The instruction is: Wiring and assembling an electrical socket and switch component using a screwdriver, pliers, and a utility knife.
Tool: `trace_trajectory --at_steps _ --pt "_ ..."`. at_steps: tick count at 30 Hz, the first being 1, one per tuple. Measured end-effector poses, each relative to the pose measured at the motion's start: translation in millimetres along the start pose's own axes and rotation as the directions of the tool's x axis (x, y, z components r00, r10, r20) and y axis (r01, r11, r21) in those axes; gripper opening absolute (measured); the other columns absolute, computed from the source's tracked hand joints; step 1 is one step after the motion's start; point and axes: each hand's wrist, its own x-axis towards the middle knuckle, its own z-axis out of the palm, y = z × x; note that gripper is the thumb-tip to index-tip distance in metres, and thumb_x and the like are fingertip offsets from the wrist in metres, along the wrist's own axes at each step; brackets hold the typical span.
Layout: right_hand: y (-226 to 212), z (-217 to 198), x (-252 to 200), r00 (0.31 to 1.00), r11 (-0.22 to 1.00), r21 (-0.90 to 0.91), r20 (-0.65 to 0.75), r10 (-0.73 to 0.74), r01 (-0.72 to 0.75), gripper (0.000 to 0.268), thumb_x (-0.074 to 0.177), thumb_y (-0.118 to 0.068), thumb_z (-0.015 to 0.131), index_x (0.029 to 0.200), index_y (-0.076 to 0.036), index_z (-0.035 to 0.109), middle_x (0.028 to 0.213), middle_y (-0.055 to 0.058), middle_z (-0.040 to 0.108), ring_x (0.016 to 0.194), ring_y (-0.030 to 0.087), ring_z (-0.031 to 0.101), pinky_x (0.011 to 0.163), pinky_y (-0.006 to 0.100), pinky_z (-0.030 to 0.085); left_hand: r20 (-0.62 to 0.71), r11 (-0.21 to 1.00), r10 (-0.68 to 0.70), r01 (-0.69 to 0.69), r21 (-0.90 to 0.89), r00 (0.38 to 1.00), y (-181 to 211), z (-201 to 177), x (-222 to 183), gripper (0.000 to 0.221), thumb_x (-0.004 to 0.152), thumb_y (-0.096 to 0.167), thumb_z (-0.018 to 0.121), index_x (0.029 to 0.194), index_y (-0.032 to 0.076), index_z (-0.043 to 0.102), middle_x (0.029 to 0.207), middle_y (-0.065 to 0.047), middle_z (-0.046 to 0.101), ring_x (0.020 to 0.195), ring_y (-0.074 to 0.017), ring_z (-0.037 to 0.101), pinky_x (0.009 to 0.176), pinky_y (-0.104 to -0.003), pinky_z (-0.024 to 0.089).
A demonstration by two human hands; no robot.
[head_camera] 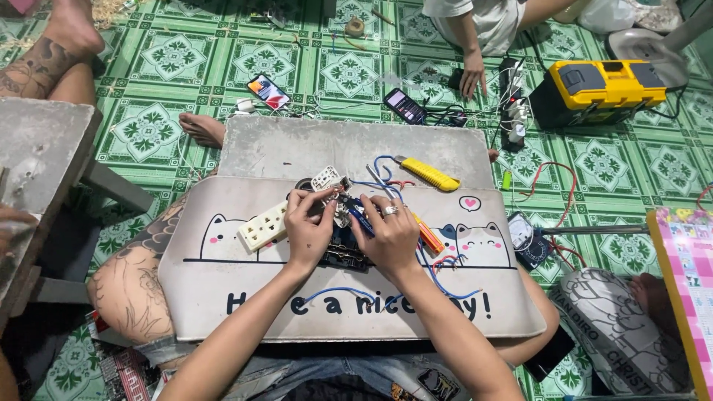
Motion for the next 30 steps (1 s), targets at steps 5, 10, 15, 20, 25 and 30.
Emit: trace_trajectory --at_steps 5,10,15,20,25,30 --pt "0 -3 1 0.999 1.000 -0.014 -0.024 -0.024 0.023 0.035 0.084 -0.033 0.077 0.109 -0.009 0.078 0.095 0.008 0.069 0.083 0.023 0.062 0.065 0.033 0.048 -0.015 1.000 0.013 -0.012 0.014 1.000 -2 1 -1 0.024 0.088 0.000 0.073 0.110 0.009 0.077 0.089 -0.008 0.051 0.076 -0.0202 0.067 0.049 -0.024 0.059" --pt "6 6 -6 0.996 0.998 -0.035 -0.066 -0.063 0.061 0.037 0.081 -0.032 0.078 0.111 -0.009 0.077 0.099 0.007 0.068 0.086 0.025 0.061 0.069 0.037 0.045 -0.063 1.000 -0.010 0.010 0.004 0.998 -15 -3 3 0.021 0.089 0.001 0.072 0.109 0.006 0.076 0.089 -0.009 0.052 0.077 -0.0189 0.066 0.050 -0.025 0.060" --pt "2 0 -4 1.000 1.000 -0.001 0.000 0.011 -0.011 0.037 0.085 -0.034 0.080 0.113 -0.009 0.079 0.100 0.009 0.069 0.088 0.023 0.061 0.071 0.036 0.046 -0.006 0.988 -0.083 0.081 -0.132 0.997 -20 -2 5 0.020 0.092 0.004 0.070 0.111 0.007 0.074 0.095 -0.008 0.054 0.087 -0.0151 0.067 0.058 -0.024 0.061" --pt "0 -4 -1 1.000 1.000 -0.010 0.005 0.008 -0.008 0.038 0.087 -0.034 0.079 0.115 -0.009 0.079 0.101 0.009 0.069 0.088 0.024 0.062 0.071 0.037 0.046 0.046 0.980 -0.075 0.082 -0.181 0.996 -17 -2 5 0.021 0.093 0.002 0.070 0.113 0.007 0.073 0.100 -0.008 0.054 0.092 -0.0180 0.069 0.064 -0.026 0.061" --pt "-2 -6 0 1.000 0.999 -0.048 0.003 -0.002 0.002 0.038 0.086 -0.035 0.079 0.115 -0.011 0.079 0.101 0.008 0.068 0.084 0.022 0.060 0.068 0.036 0.044 0.071 0.980 -0.056 0.069 -0.188 0.996 -10 -3 5 0.021 0.092 0.002 0.070 0.112 0.008 0.073 0.100 -0.007 0.053 0.092 -0.0190 0.070 0.058 -0.024 0.061" --pt "-3 -6 -1 1.000 0.998 -0.068 0.005 -0.011 0.011 0.035 0.086 -0.035 0.078 0.112 -0.010 0.079 0.100 0.008 0.067 0.082 0.021 0.059 0.065 0.035 0.043 0.061 0.993 -0.012 0.019 -0.112 0.998 -12 -2 2 0.019 0.092 0.003 0.071 0.111 0.008 0.073 0.100 -0.007 0.053 0.086 -0.0179 0.069 0.055 -0.023 0.060"
